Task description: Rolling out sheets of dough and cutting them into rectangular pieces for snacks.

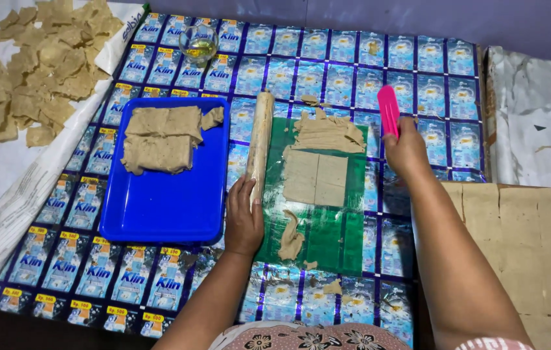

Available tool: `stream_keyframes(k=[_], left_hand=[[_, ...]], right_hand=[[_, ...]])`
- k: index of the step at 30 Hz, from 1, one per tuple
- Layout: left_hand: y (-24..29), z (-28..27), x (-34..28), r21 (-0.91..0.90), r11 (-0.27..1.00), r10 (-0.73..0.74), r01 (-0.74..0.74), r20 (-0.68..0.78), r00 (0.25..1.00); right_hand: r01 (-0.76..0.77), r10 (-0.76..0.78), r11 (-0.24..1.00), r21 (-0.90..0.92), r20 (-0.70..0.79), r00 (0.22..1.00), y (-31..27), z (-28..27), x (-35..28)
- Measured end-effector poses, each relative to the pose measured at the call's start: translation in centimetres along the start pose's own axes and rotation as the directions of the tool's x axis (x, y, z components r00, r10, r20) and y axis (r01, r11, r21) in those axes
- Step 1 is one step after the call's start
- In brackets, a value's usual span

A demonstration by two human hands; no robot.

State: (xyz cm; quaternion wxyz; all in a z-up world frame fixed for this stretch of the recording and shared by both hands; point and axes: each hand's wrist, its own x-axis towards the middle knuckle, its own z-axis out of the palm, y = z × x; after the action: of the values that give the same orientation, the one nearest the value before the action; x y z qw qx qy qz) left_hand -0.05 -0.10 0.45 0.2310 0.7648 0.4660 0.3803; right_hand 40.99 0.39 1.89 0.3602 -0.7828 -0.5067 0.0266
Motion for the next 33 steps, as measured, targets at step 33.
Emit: stream_keyframes(k=[33], left_hand=[[1.8, 12.0, 2.6, -0.533, -0.435, -0.321, 0.726, 0.845, 0.429]], right_hand=[[0.154, -0.043, 0.961, -0.23, 0.425, 0.904, -14.7, -4.0, -14.2]])
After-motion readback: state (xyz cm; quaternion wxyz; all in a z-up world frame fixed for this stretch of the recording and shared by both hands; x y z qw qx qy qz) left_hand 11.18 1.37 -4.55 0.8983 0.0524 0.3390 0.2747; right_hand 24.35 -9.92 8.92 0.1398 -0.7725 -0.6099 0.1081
